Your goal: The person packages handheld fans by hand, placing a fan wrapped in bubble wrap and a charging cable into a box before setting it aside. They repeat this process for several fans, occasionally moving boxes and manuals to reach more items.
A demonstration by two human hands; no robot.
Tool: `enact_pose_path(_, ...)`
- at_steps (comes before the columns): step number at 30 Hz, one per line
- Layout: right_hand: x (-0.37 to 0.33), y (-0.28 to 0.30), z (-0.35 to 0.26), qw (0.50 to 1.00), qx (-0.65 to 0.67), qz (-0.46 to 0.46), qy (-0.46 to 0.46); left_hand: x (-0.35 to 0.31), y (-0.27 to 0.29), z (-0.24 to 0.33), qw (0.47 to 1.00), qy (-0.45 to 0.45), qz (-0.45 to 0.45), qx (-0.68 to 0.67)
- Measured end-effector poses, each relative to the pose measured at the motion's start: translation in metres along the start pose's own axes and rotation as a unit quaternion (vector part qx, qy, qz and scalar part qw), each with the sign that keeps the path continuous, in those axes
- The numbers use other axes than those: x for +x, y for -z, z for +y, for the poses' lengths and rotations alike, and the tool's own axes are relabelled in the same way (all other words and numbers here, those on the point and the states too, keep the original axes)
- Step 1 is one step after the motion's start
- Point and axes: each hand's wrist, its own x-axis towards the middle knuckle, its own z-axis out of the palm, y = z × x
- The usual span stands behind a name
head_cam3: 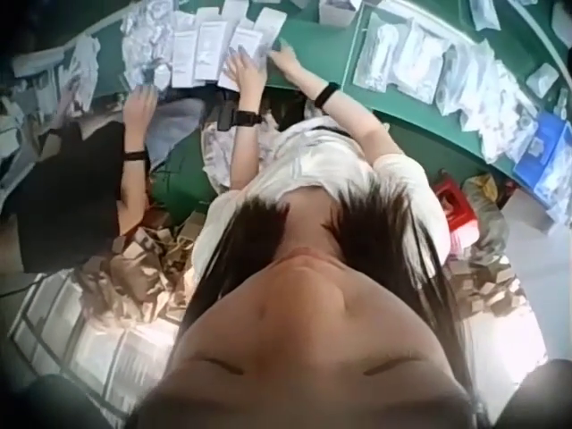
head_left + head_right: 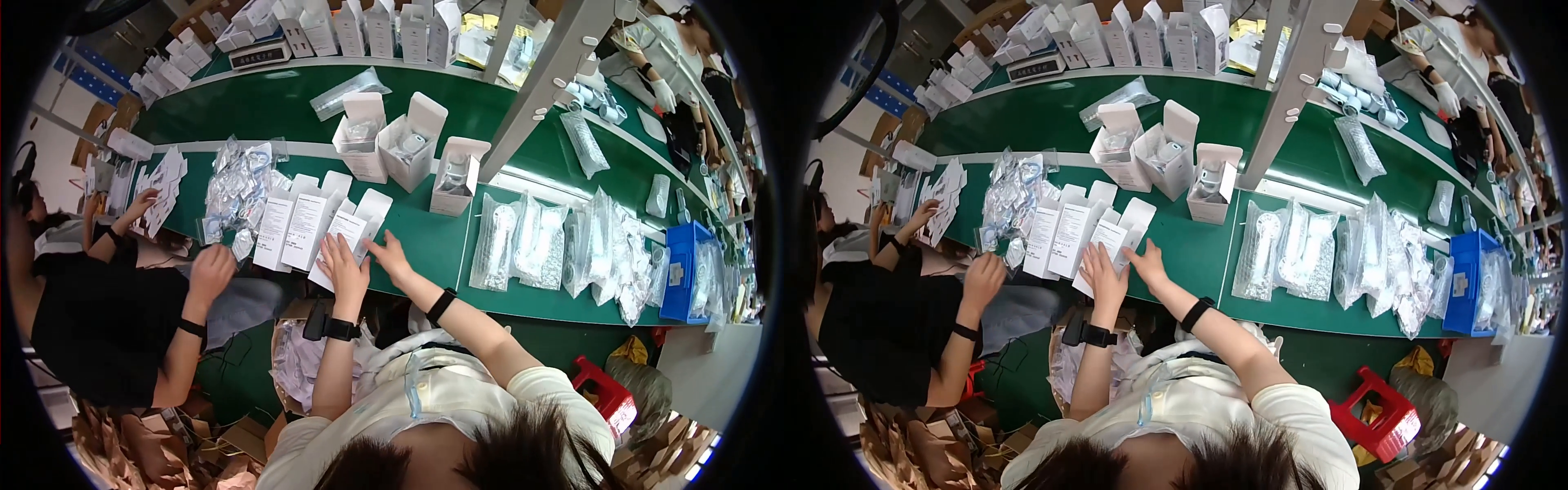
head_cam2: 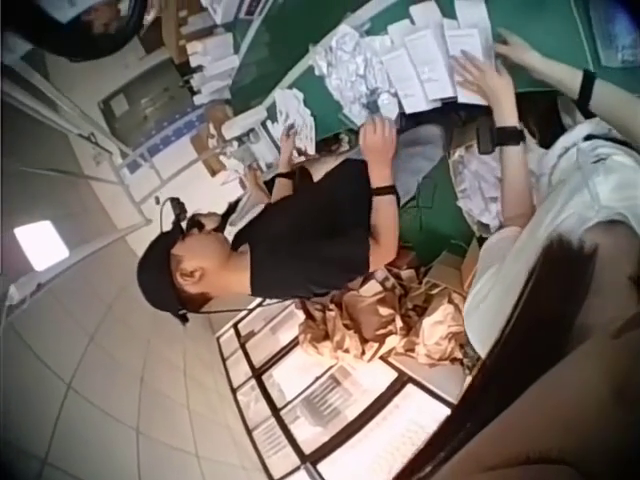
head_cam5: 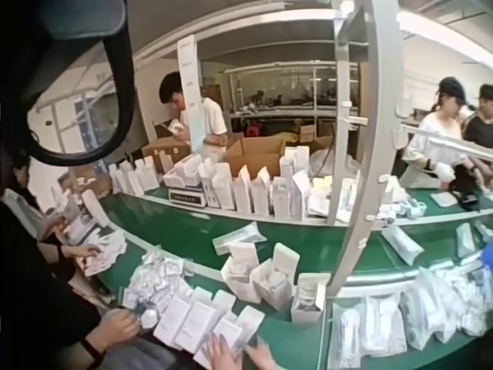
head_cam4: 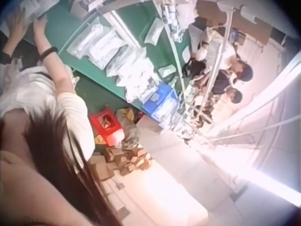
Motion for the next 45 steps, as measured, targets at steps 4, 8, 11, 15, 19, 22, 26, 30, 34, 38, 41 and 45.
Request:
enact_pose_path(4, -0.019, -0.034, 0.004, 0.987, -0.12, 0.1, 0.045, -0.006, -0.012, -0.022, 0.992, 0.025, -0.098, 0.079)
enact_pose_path(8, -0.03, -0.025, 0.01, 0.99, 0.051, 0.053, 0.122, -0.01, 0.023, -0.012, 0.989, 0.035, -0.123, -0.075)
enact_pose_path(11, -0.068, -0.004, -0.024, 0.972, 0.172, -0.156, 0.043, -0.007, 0.04, -0.016, 0.946, 0.158, -0.132, -0.25)
enact_pose_path(15, -0.122, 0.04, -0.046, 0.984, 0.037, -0.136, 0.11, -0.014, 0.039, -0.014, 0.921, 0.159, -0.152, -0.32)
enact_pose_path(19, -0.15, 0.09, -0.069, 0.973, 0.022, -0.126, 0.191, -0.012, 0.026, 0.019, 0.778, 0.178, -0.145, -0.585)
enact_pose_path(22, -0.127, 0.167, -0.087, 0.875, -0.348, -0.125, 0.314, -0.006, 0.045, 0.048, 0.736, 0.151, -0.203, -0.627)
enact_pose_path(26, -0.079, 0.219, -0.093, 0.558, -0.712, -0.111, 0.412, 0.007, 0.04, 0.061, 0.861, -0.031, -0.157, -0.483)
enact_pose_path(30, -0.037, 0.217, -0.091, 0.389, -0.795, -0.317, 0.34, 0.016, 0.012, 0.069, 0.931, -0.162, -0.127, -0.3)
enact_pose_path(34, -0.03, 0.207, -0.098, 0.308, -0.792, -0.403, 0.34, 0.02, -0.006, 0.074, 0.917, -0.125, -0.091, -0.368)
enact_pose_path(38, -0.043, 0.229, -0.108, 0.448, -0.713, -0.395, 0.366, 0.016, -0.011, 0.083, 0.903, -0.114, -0.067, -0.408)
enact_pose_path(41, -0.081, 0.237, -0.137, 0.718, -0.537, -0.292, 0.333, 0.014, -0.018, 0.084, 0.895, -0.106, -0.039, -0.431)
enact_pose_path(45, -0.136, 0.231, -0.165, 0.859, -0.246, 0.057, 0.445, 0.011, -0.026, 0.095, 0.9, -0.103, -0.014, -0.424)
